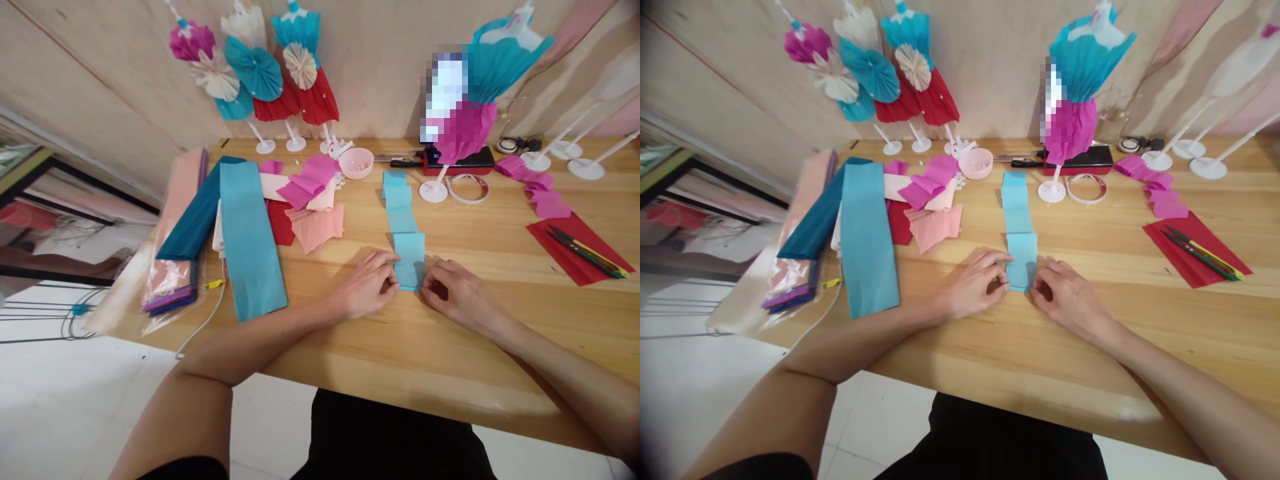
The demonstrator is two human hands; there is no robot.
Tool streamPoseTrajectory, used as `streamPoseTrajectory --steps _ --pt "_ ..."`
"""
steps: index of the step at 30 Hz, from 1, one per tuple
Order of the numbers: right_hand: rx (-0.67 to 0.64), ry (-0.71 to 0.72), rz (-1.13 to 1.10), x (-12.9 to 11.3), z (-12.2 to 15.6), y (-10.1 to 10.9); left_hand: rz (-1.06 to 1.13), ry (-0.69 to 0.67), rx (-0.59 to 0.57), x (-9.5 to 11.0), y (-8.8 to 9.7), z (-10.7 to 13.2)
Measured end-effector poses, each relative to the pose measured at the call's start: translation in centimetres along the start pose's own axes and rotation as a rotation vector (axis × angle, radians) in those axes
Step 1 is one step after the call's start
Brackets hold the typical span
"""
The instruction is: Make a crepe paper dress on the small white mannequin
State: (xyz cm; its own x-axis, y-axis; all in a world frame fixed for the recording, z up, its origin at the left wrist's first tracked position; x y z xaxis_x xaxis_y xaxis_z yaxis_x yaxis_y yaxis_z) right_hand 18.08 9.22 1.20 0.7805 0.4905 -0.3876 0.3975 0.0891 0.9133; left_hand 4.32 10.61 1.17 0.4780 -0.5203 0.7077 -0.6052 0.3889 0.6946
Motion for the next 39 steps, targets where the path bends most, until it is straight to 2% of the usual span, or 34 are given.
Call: streamPoseTrajectory --steps 14,29,39 --pt "-0.005 -0.008 -0.077 0.3 0.0 0.0 -0.016 -0.026 -0.023 0.5 0.0 0.1" --pt "0.022 0.033 -0.021 -0.2 0.2 0.2 -0.026 -0.062 -0.019 0.6 0.0 0.4" --pt "0.141 0.130 0.025 -0.7 0.9 0.4 -0.053 -0.079 -0.019 0.8 0.0 0.4"
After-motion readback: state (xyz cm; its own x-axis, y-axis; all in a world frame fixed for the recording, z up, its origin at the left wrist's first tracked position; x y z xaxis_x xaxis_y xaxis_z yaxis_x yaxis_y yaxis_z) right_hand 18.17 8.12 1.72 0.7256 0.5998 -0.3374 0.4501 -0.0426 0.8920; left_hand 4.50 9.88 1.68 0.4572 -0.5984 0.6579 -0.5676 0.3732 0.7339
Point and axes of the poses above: each hand's wrist, its own z-axis away from the middle knuckle, its own y-axis out of the back of the hand, x = y × z, the point moved 9 cm from there along -z, towards the middle knuckle, and after that the axes turned 5 degrees about z, right-handed, at the moved point
